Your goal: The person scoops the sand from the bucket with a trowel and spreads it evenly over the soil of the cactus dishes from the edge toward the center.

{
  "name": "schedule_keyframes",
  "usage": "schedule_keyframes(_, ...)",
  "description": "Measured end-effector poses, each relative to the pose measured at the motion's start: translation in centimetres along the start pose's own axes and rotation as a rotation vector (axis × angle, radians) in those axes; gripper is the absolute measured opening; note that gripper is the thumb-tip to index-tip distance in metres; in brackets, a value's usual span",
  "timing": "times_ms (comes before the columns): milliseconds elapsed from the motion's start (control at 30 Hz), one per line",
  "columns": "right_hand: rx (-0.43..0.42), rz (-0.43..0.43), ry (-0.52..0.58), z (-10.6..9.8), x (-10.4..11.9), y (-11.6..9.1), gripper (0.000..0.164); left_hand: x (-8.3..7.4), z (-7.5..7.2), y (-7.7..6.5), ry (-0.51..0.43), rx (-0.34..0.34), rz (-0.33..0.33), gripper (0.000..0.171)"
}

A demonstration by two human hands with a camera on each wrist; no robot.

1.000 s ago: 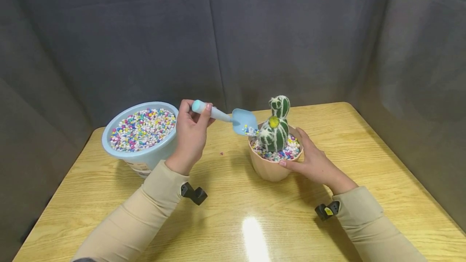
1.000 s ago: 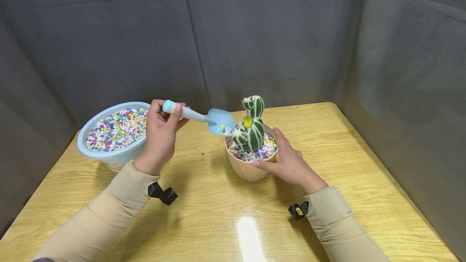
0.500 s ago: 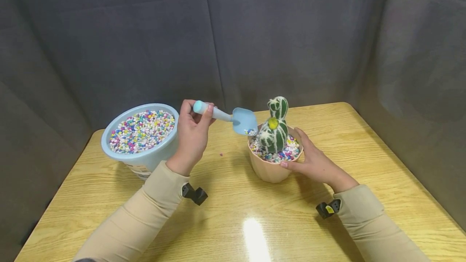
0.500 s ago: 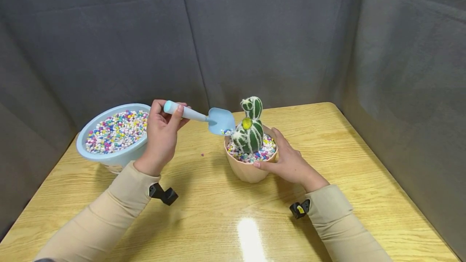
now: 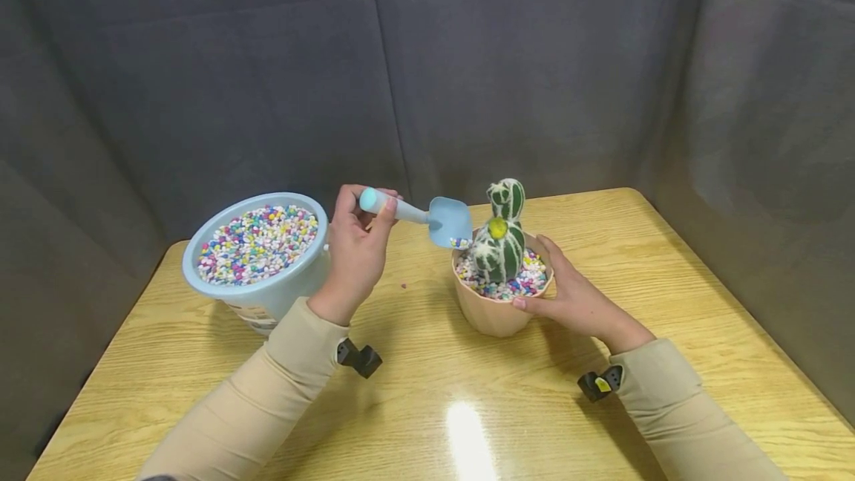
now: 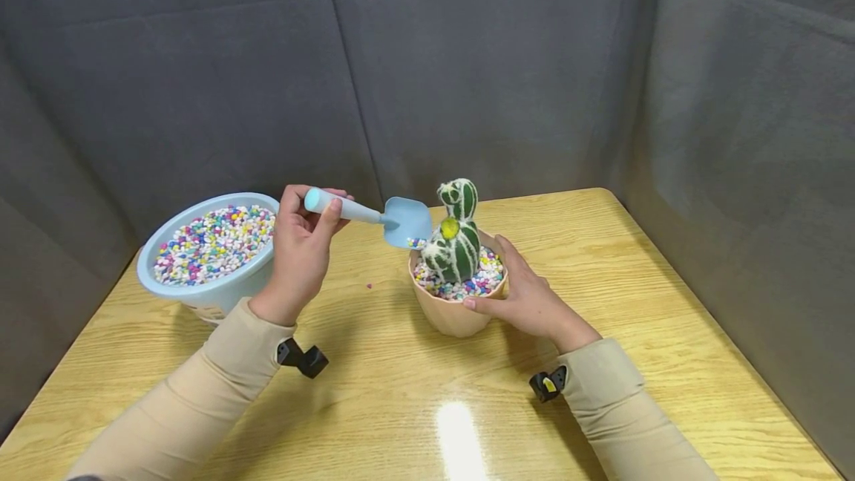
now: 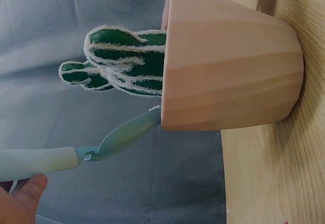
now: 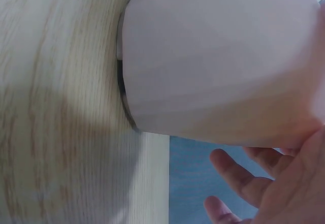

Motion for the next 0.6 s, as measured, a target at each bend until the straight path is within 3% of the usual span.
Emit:
schedule_keyframes(167,0.002,-0.012,0.012,0.0,0.0,0.0,0.116,-0.3,0.5,0.0,0.024,0.035,0.045,0.017)
schedule_keyframes(433,-0.001,-0.036,0.036,0.1,0.0,0.0,0.115,-1.0,1.4,-0.2,0.048,0.131,0.183,0.017)
schedule_keyframes(600,-0.011,-0.040,0.030,-0.1,0.0,0.0,0.114,-1.4,1.7,-0.2,0.049,0.154,0.222,0.019)
Point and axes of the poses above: each hand's wrist, its own y-axis towards the middle knuckle, its own z-axis out of the palm, x = y × z, the point moved 10 cm from there along y, towards the middle knuckle, and after that the axes turned 10 degrees about x, right-handed, at the moved point
